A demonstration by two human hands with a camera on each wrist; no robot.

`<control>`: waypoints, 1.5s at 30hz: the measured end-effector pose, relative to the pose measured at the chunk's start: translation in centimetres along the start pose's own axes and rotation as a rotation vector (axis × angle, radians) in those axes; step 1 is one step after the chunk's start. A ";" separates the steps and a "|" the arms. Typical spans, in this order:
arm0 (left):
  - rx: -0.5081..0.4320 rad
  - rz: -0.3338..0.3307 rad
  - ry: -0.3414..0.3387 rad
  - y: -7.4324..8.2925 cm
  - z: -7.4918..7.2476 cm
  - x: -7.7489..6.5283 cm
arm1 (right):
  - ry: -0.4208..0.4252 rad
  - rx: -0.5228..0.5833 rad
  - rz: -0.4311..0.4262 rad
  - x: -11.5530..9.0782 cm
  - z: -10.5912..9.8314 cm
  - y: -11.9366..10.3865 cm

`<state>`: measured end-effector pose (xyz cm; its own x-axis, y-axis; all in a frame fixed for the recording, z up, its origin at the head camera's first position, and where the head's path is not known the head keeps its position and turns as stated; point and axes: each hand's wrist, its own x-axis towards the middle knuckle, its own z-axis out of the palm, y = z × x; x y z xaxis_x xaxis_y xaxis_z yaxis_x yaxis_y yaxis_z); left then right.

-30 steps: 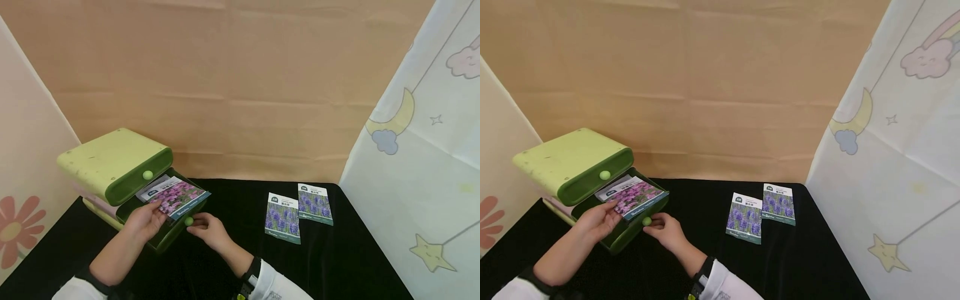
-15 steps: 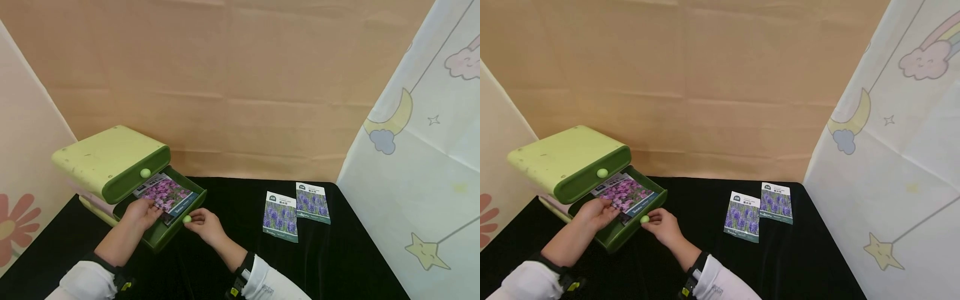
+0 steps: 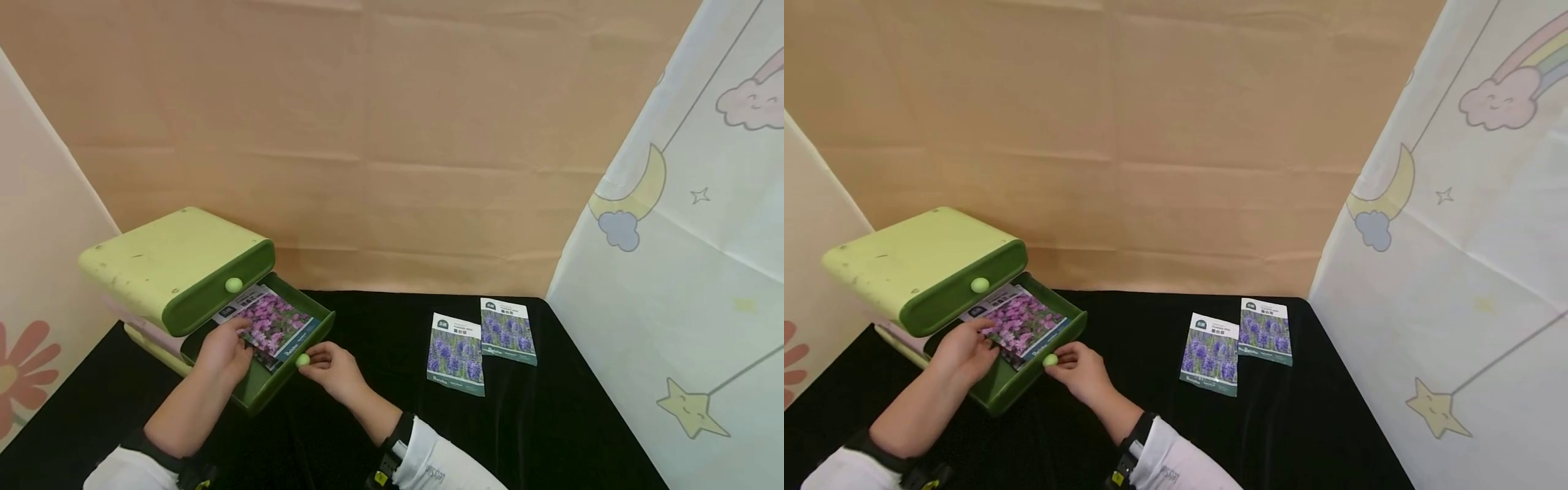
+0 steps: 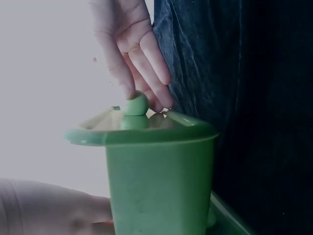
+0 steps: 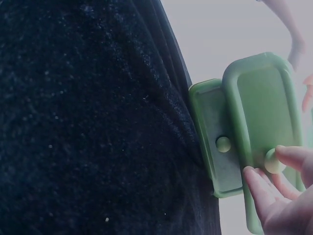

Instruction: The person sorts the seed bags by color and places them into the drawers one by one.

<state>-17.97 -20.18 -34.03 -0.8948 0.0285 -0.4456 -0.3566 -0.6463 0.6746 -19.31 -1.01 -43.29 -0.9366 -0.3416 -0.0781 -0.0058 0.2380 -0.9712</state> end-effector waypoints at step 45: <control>1.767 0.825 -0.012 16.9 -6.6 4.1 | -0.002 -0.040 -0.053 0.1 -0.2 0.0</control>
<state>-25.88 -36.03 -28.30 -0.9554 0.1772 0.2361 0.2651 0.8671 0.4218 -19.49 -0.87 -43.25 -0.9339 -0.3566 -0.0271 -0.0694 0.2552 -0.9644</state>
